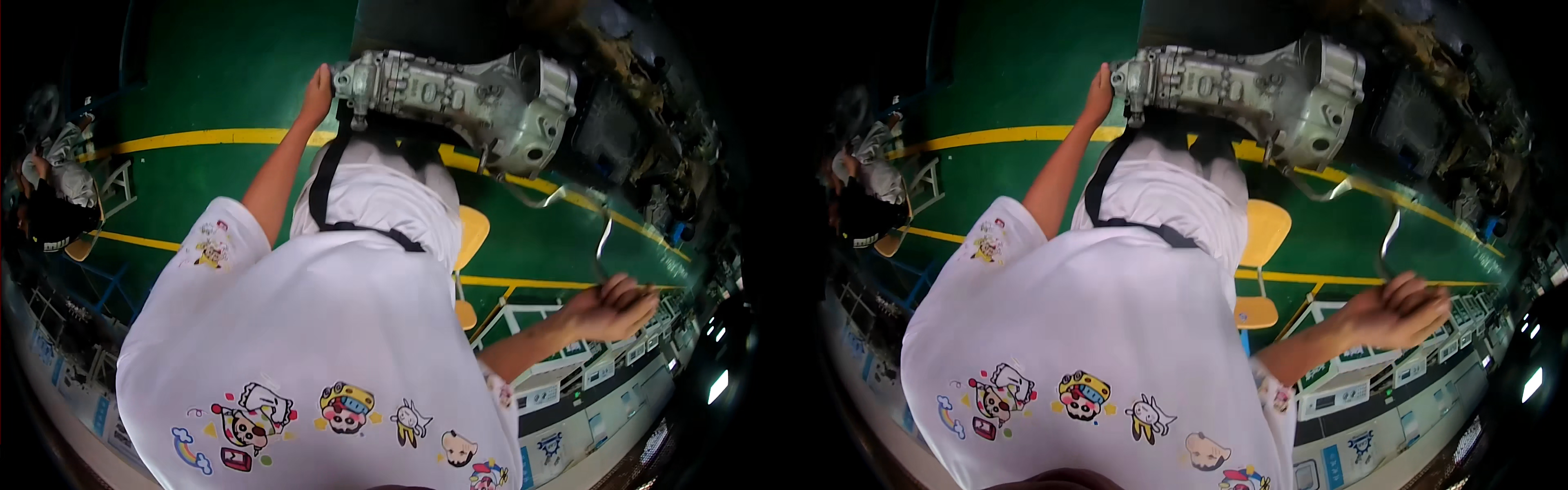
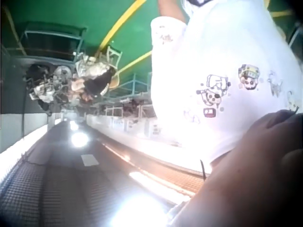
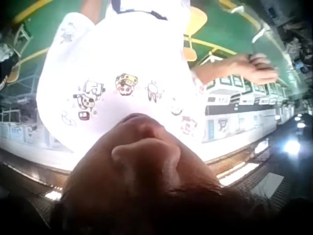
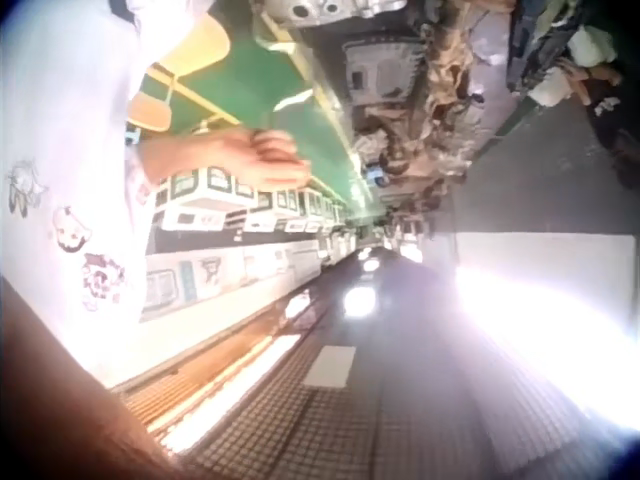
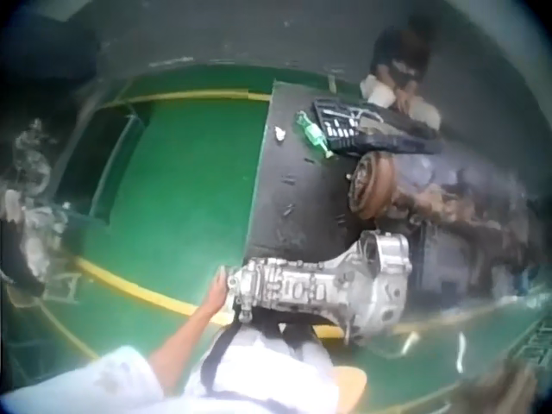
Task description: The person holds a transmission housing and turns it over by hand to look at different sides, then uses a speed brace to turn internal components.
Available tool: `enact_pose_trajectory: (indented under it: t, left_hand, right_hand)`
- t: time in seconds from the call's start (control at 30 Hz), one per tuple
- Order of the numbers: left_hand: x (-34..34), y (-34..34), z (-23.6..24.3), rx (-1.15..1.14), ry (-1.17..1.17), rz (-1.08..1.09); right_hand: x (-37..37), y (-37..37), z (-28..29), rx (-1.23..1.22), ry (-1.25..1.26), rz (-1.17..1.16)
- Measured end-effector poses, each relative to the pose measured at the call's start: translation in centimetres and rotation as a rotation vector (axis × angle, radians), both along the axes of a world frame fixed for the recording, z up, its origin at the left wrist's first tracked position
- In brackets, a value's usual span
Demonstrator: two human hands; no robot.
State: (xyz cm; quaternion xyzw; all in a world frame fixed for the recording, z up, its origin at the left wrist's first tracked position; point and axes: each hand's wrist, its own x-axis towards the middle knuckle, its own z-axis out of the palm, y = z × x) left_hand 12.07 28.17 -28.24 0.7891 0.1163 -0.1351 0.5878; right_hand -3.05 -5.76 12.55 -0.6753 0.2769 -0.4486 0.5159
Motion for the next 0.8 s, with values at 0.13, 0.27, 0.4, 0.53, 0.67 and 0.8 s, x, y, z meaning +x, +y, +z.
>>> enact_pose_trajectory:
  t: [0.13, 0.27, 0.4, 0.53, 0.67, 0.8]
  left_hand:
    - [0.0, 0.2, 0.6, 0.068, -0.038, 0.0]
    - [-0.1, -0.7, 0.2, 0.063, -0.095, 0.021]
    - [0.0, 0.5, -1.8, 0.118, -0.155, 0.097]
    - [-0.3, -0.5, 1.9, 0.05, -0.039, 0.041]
    - [-0.4, -0.2, -0.8, 0.067, -0.079, 0.06]
    - [-0.2, -0.3, 1.3, 0.058, 0.035, 0.035]
  right_hand:
    - [-1.0, 3.6, -1.4, 0.03, -0.042, 0.207]
    - [2.5, 1.4, -0.1, -0.007, 0.027, -0.162]
    - [-1.2, 0.2, -1.3, 0.038, -0.037, 0.096]
    - [2.0, 3.1, -1.0, 0.014, 0.023, 0.15]
    - [2.1, -1.6, -0.1, 0.023, 0.011, 0.02]
    - [-1.2, 1.6, -1.4, 0.074, -0.021, 0.189]
